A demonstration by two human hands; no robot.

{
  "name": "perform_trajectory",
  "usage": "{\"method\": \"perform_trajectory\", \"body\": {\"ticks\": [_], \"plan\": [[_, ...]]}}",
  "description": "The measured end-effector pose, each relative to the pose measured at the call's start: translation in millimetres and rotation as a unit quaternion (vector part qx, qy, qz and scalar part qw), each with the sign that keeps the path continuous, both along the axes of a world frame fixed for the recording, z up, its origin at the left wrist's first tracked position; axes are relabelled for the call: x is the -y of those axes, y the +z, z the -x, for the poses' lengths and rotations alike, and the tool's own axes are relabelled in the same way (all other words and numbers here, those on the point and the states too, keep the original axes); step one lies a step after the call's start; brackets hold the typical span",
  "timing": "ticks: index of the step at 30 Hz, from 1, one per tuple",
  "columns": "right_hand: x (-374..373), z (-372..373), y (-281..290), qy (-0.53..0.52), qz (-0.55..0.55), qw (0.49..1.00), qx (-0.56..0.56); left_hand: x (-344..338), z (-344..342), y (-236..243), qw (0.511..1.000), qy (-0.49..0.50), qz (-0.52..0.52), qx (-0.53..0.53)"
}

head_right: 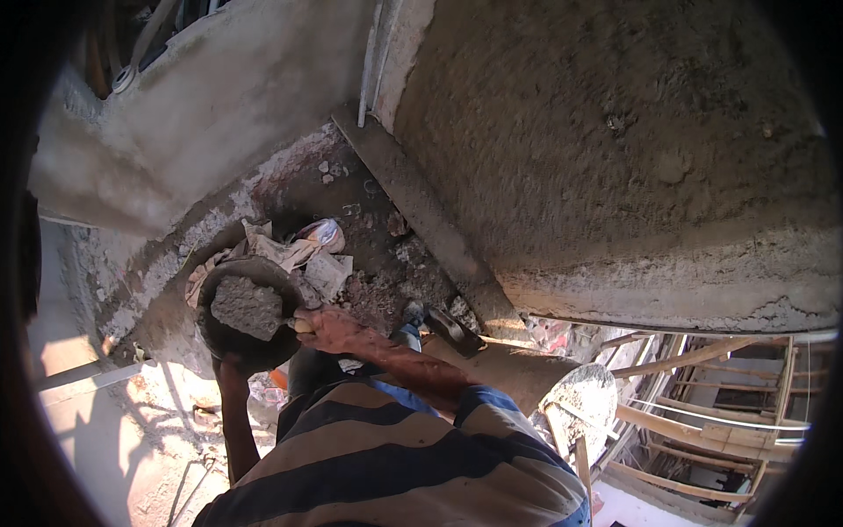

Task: The person applies wet plaster from a bucket onto a wall using a trowel and then levels the surface with a long metal straightedge.

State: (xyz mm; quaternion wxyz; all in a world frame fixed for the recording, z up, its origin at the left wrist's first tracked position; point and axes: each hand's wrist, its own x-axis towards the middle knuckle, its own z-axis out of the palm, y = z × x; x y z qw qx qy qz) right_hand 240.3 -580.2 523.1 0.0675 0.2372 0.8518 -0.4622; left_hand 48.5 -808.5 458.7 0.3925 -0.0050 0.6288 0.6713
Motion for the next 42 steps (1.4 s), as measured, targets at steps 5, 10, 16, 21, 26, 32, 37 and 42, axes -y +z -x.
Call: {"method": "perform_trajectory", "body": {"ticks": [5, 10, 16, 21, 26, 32, 37, 42], "plan": [[-26.8, 4.8, 23.4, 0.124, 0.259, 0.949, -0.128, 82.0, -12.6, 5.2, 0.986, 0.138, 0.079, -0.052], [-206.6, -110.4, 8.5, -0.122, 0.434, 0.880, -0.147, 44.2, -71.9, 65.6, 0.984, 0.136, 0.099, -0.062], [-241.3, -379.7, 151.1, -0.526, -0.094, 0.802, -0.268, 18.4, -106.8, 15.9, 0.991, 0.073, 0.108, 0.022], [-159.0, -401.6, 147.7, -0.472, -0.154, 0.867, -0.049, -100.9, -139.4, -57.5, 0.993, -0.033, 0.115, -0.013], [-155.5, -332.1, 101.8, -0.177, -0.266, 0.904, 0.282, -246.7, -215.2, -15.9, 0.973, -0.159, 0.166, -0.014], [-183.4, -280.8, 35.2, -0.058, -0.455, 0.838, 0.296, -311.6, -265.1, 42.0, 0.913, -0.335, 0.038, -0.230], [-165.4, -318.8, -16.1, 0.080, -0.411, 0.873, 0.249, -294.3, -255.6, 72.0, 0.860, -0.429, 0.083, -0.262], [-64.7, -246.1, -51.6, -0.192, -0.095, 0.976, 0.023, -240.9, -193.9, 37.4, 0.896, -0.405, 0.042, -0.179]]}}
